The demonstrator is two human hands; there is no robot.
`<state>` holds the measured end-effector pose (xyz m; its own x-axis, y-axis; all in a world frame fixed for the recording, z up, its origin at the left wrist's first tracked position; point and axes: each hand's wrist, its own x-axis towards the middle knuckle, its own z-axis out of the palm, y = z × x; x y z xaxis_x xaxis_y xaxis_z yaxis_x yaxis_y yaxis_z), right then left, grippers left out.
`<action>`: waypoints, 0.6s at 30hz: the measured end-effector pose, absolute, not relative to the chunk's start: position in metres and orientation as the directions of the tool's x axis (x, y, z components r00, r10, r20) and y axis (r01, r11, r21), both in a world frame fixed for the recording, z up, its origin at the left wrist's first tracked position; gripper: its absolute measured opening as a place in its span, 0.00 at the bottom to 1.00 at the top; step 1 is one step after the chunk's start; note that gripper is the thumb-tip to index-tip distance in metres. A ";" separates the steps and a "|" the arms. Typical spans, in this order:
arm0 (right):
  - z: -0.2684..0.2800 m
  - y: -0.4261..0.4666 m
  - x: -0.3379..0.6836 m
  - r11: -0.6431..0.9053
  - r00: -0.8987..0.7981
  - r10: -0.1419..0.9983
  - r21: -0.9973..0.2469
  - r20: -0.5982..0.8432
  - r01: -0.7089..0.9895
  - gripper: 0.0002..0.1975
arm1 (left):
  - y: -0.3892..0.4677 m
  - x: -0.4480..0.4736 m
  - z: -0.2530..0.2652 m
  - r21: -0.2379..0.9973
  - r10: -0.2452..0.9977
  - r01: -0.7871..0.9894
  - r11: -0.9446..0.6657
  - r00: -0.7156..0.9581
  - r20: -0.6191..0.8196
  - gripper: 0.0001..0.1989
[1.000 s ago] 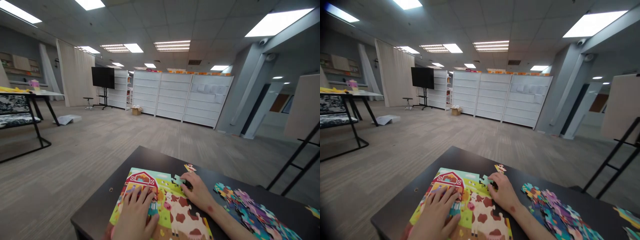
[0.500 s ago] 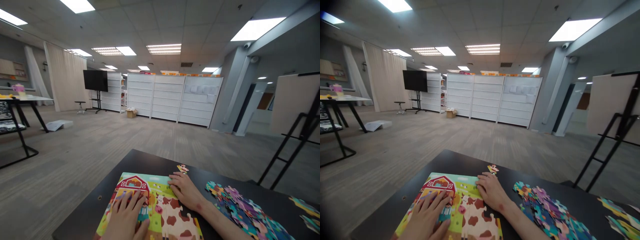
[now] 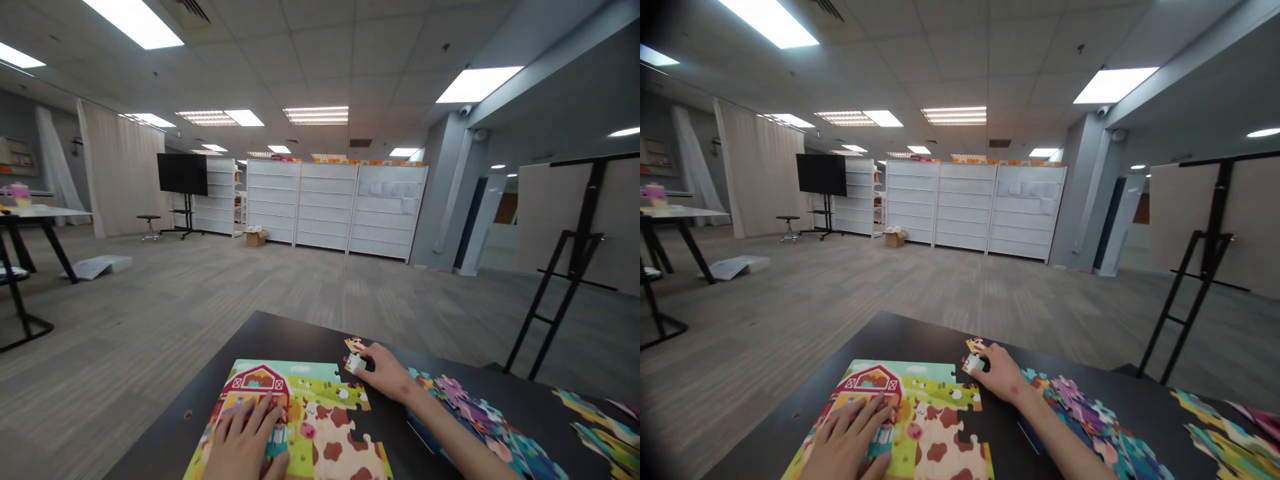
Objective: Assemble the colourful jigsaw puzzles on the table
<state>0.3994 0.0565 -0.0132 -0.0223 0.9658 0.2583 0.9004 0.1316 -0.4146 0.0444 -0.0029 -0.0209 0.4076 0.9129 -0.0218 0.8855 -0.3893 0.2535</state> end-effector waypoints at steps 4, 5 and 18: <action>-0.021 0.060 0.401 0.119 -0.006 0.972 -0.475 0.234 0.872 0.11 | -0.001 0.043 -0.024 0.263 0.913 0.882 -0.391 0.408 -0.013 0.28; -0.023 0.061 0.401 0.116 0.002 0.973 -0.493 0.231 0.863 0.11 | 0.000 0.043 -0.026 0.267 0.912 0.879 -0.396 0.411 -0.003 0.28; -0.023 0.059 0.383 0.310 -0.147 0.943 -0.630 0.298 0.712 0.17 | 0.002 0.042 -0.032 0.246 0.915 0.886 -0.393 0.403 0.009 0.28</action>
<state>0.3828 0.0588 -0.0234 -0.1468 0.9433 0.2978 0.7117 0.3098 -0.6305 0.0417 0.0022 -0.0323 0.4033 0.9150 0.0087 0.8860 -0.3929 0.2462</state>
